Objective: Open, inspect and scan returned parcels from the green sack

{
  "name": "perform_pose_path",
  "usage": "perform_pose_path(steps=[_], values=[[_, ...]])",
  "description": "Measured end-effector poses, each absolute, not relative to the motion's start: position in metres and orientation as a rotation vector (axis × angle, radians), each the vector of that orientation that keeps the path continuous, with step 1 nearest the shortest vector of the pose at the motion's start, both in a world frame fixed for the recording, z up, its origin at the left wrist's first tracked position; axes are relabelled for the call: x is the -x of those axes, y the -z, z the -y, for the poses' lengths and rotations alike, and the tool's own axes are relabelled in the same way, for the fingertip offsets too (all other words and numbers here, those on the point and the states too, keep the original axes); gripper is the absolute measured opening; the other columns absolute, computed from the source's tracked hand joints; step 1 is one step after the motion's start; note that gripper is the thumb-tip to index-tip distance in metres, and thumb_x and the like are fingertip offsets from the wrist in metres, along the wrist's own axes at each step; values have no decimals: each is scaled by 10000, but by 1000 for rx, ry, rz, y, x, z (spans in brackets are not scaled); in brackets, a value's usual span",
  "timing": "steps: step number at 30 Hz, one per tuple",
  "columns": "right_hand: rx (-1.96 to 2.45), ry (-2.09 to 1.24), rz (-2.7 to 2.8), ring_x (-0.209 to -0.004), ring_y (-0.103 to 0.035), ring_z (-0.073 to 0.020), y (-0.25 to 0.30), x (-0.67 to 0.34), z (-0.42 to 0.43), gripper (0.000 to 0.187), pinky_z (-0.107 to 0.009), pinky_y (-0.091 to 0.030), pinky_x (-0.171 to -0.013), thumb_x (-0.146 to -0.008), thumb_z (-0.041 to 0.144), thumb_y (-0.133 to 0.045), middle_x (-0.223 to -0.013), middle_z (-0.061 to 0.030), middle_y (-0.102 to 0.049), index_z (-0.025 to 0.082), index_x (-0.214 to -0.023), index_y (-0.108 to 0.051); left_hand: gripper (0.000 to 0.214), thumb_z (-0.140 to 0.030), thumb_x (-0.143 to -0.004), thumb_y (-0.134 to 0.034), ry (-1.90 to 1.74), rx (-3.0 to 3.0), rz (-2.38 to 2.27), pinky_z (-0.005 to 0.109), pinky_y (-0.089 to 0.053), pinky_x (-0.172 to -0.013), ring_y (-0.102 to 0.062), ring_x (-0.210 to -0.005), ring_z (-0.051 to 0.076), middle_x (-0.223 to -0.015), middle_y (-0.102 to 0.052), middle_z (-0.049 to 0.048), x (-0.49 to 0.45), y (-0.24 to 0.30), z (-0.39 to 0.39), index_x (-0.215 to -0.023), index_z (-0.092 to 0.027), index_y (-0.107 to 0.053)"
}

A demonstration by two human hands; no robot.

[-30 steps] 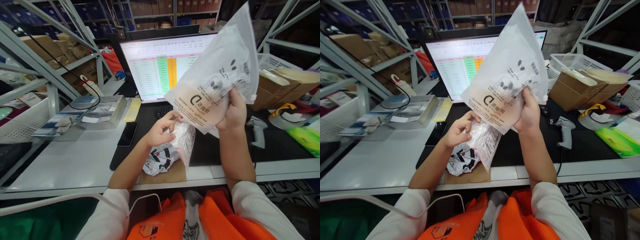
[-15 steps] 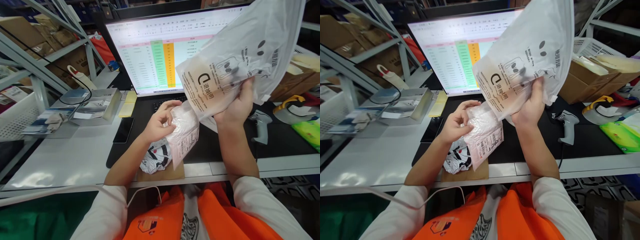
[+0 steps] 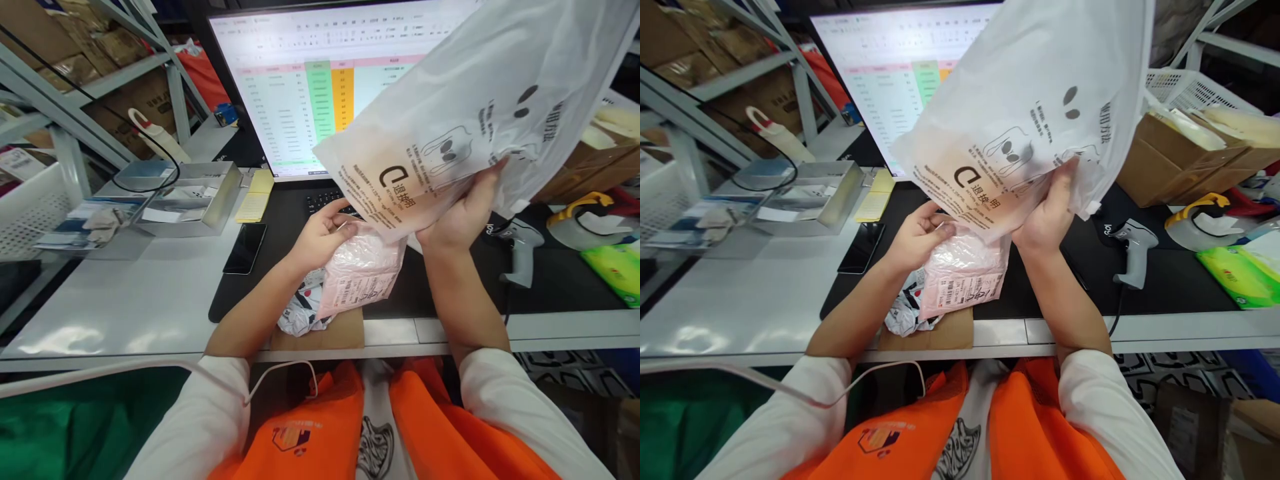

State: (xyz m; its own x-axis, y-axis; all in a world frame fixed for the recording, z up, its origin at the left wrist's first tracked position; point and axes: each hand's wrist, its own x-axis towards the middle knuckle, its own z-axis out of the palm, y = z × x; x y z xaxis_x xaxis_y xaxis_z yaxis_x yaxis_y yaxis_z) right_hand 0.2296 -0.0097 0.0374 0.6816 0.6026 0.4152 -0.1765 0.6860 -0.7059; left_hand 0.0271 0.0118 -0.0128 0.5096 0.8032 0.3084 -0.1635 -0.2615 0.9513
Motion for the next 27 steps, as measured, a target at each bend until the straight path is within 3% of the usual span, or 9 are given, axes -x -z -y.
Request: perform_pose_path(steps=[6,12,18,27], values=[[738,-575,630,-1465,-486,-212,-28,-233,3,435,-403,-580,-1057,-1046,512,-383,-1351,-24,-633,356,-1362,-637,681,-417,-730,-903,-967,-1459,-590,264,-573,-658,-706,-710,149,-877,-748,22,-25,12,-13,-1325,-221,-634],[560,-470,676,-1517,-408,-184,-29,-233,-5,419,-437,-488,-1168,-1049,416,-348,-1379,-9,-608,320,-1325,-649,557,-425,-750,-870,-1097,-1428,-646,337,-607,-755,-726,-833,195,-923,-744,33,-25,17,-20,-1226,-234,-654],[596,-514,751,-1490,-452,-229,-22,-240,-14,430,-467,-522,-1131,-1033,523,-407,-1409,-5,-597,347,-1353,-634,459,-365,-776,-842,-1221,-1397,-686,380,-611,-829,-743,-952,235,-1006,-765,40,-23,14,-21,-1174,-227,-660],[869,-242,1168,-1479,-455,-307,-14,-258,-20,563,-506,-373,-1243,-997,653,-497,-1363,-77,-645,244,-1358,-638,443,-400,-709,-907,-1344,-1353,-683,371,-619,-851,-754,-991,258,-1001,-792,53,-28,5,-14,-1035,-194,-688]])
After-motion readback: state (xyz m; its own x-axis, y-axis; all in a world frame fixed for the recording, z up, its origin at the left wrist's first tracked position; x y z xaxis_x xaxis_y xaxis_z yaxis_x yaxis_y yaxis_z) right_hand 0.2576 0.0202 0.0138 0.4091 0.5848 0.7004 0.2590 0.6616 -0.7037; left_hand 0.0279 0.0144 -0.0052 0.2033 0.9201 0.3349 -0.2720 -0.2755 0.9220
